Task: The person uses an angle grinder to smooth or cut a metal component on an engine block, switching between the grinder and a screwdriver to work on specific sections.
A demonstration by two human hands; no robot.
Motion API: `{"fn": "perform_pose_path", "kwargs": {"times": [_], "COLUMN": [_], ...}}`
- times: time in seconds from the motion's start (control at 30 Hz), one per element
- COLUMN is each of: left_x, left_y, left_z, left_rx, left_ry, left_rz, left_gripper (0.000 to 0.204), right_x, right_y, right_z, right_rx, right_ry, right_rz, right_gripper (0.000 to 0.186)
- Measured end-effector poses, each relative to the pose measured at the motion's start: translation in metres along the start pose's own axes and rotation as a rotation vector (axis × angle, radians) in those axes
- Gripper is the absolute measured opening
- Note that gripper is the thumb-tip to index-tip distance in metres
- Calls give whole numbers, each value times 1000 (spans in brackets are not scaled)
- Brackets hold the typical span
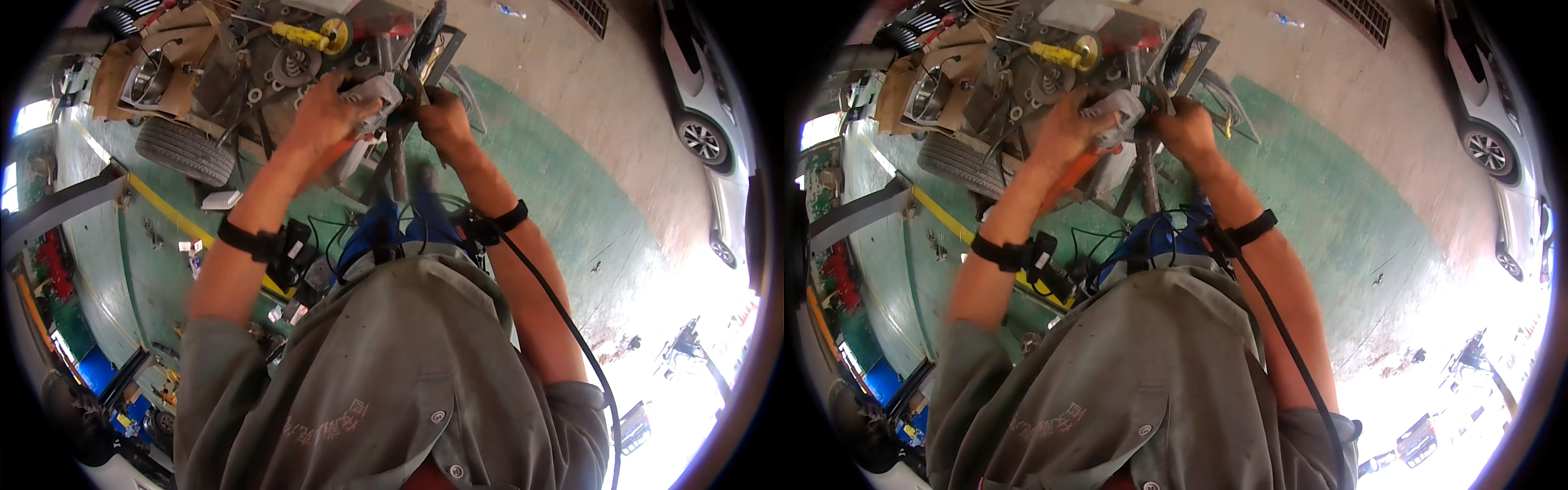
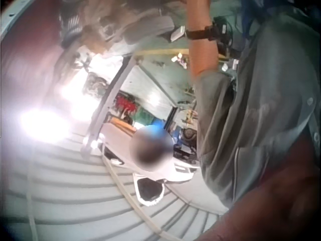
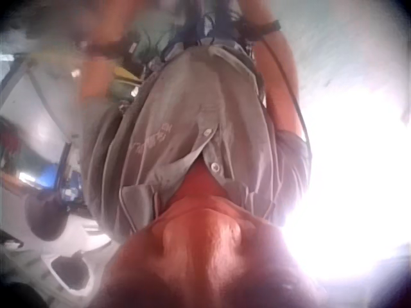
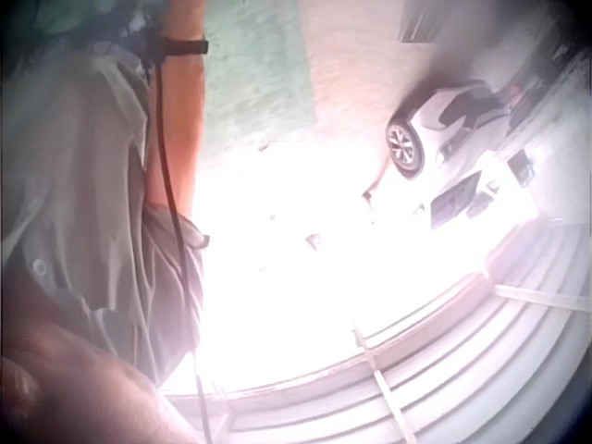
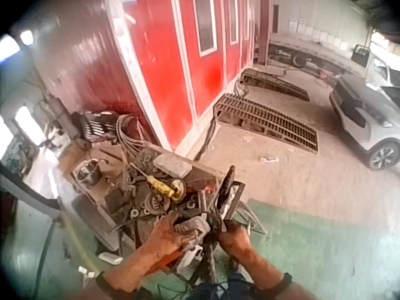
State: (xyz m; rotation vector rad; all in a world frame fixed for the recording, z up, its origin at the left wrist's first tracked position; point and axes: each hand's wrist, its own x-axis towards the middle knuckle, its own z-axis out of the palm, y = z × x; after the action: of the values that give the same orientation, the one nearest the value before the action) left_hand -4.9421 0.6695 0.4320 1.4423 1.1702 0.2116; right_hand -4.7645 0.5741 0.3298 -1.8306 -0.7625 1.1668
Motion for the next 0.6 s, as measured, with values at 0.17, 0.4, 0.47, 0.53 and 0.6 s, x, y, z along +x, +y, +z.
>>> {"fn": "perform_pose_path", "kwargs": {"times": [0.17,0.4,0.47,0.53,0.6], "left_x": [-23,-8,-9,-8,-4], "left_y": [-27,-37,-36,-39,-42], "left_z": [5,-14,-19,-22,-25], "left_rx": [699,690,661,618,584], "left_ry": [163,398,431,429,416], "left_rz": [742,854,795,664,615], "left_gripper": [69,64,64,64,64], "right_x": [-5,-18,-22,-26,-24], "right_y": [-9,-36,-53,-67,-65], "right_z": [-1,23,31,38,42], "right_rx": [-23,299,344,329,352], "right_ry": [29,12,11,5,21], "right_rz": [-3,79,105,104,110], "right_gripper": [34,30,28,26,23]}}
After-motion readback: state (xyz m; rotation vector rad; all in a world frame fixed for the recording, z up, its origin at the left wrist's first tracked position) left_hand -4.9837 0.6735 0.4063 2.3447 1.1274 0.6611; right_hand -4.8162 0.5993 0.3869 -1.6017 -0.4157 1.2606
